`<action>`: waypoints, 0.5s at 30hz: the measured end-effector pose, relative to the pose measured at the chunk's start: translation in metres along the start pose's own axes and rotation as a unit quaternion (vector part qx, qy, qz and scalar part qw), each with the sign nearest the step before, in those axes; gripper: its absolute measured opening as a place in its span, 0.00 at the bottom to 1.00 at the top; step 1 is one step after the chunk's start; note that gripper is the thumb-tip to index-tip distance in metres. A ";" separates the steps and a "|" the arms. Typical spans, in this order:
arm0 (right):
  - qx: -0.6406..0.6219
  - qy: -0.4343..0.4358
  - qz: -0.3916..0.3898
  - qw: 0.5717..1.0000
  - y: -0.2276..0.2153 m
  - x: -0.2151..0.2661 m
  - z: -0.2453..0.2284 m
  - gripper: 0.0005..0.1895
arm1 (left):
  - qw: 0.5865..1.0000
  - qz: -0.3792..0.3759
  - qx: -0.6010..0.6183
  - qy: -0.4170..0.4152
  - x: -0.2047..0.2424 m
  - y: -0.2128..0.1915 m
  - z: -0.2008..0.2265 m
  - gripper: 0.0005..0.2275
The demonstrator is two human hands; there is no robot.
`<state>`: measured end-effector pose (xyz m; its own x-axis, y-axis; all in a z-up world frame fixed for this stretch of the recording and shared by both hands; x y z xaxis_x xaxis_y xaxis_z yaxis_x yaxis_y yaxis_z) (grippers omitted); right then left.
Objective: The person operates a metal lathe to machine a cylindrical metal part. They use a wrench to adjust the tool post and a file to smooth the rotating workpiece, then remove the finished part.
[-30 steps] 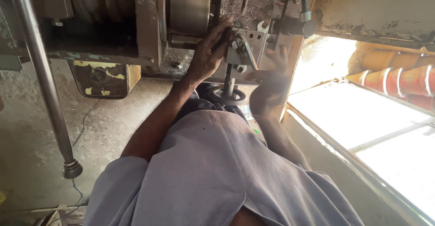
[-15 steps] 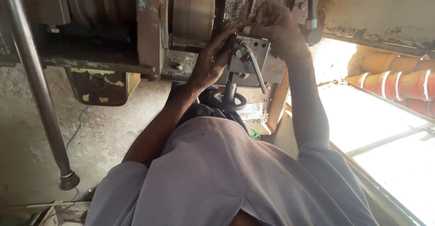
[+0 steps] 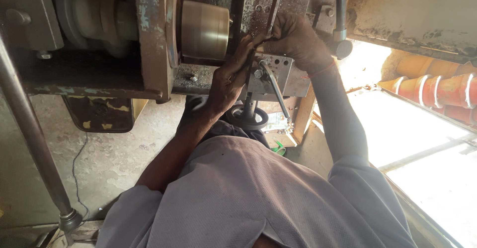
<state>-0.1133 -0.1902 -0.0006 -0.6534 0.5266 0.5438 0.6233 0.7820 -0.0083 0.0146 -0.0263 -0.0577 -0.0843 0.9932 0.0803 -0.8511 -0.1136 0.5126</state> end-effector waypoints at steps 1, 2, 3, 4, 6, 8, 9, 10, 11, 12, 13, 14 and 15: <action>0.007 -0.001 0.002 1.000 0.000 0.000 0.001 0.17 | 1.000 -0.002 -0.013 0.001 0.001 0.000 0.001 0.22; 0.003 -0.004 0.009 1.000 -0.001 0.000 0.003 0.20 | 1.000 -0.003 -0.001 0.001 0.001 0.000 0.000 0.22; -0.001 -0.006 0.016 1.000 -0.001 0.000 0.005 0.24 | 1.000 -0.004 0.010 0.001 0.002 0.000 -0.001 0.22; -0.005 -0.009 0.023 1.000 -0.001 0.000 0.008 0.27 | 1.000 -0.006 0.021 0.001 0.002 0.000 -0.002 0.23; -0.026 -0.013 0.022 0.999 -0.002 -0.001 0.012 0.26 | 0.999 0.001 0.046 -0.009 0.003 0.000 -0.006 0.22; -0.042 -0.014 0.024 0.999 -0.002 -0.002 0.013 0.26 | 1.000 0.009 0.026 -0.004 0.004 0.000 -0.010 0.22; -0.046 -0.014 0.026 0.998 -0.003 -0.003 0.012 0.25 | 1.000 0.013 -0.007 0.006 0.004 0.000 -0.012 0.22; -0.051 -0.013 0.029 0.998 -0.003 -0.003 0.011 0.25 | 0.999 0.017 -0.039 0.016 0.005 0.000 -0.013 0.22; -0.051 -0.008 0.032 0.998 -0.003 -0.003 0.011 0.24 | 1.000 0.022 0.001 0.008 0.005 0.000 -0.015 0.23; -0.051 -0.003 0.035 0.998 -0.002 -0.002 0.010 0.24 | 0.999 0.027 0.041 -0.001 0.006 0.000 -0.016 0.23; -0.050 0.003 0.038 0.998 -0.002 -0.002 0.010 0.24 | 0.996 0.032 0.082 -0.010 0.007 0.001 -0.017 0.23; -0.030 -0.005 0.040 0.999 -0.001 -0.001 0.008 0.25 | 0.998 0.035 0.050 -0.006 0.007 0.000 -0.017 0.22; -0.010 -0.013 0.041 0.999 -0.001 -0.001 0.006 0.26 | 0.999 0.039 0.018 -0.003 0.008 0.000 -0.016 0.21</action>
<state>-0.1160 -0.1898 -0.0062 -0.6111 0.5969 0.5198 0.6834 0.7292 -0.0340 0.0058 -0.0178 -0.0714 -0.1463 0.9813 0.1251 -0.8224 -0.1909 0.5359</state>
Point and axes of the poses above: each hand's wrist, its own x-axis away from the middle knuckle, its own y-axis out of the palm, z = x × y, the point moved 3 cm from there along -x, towards the middle knuckle, and after that the axes turned 12 degrees about x, right-handed, at the moved point
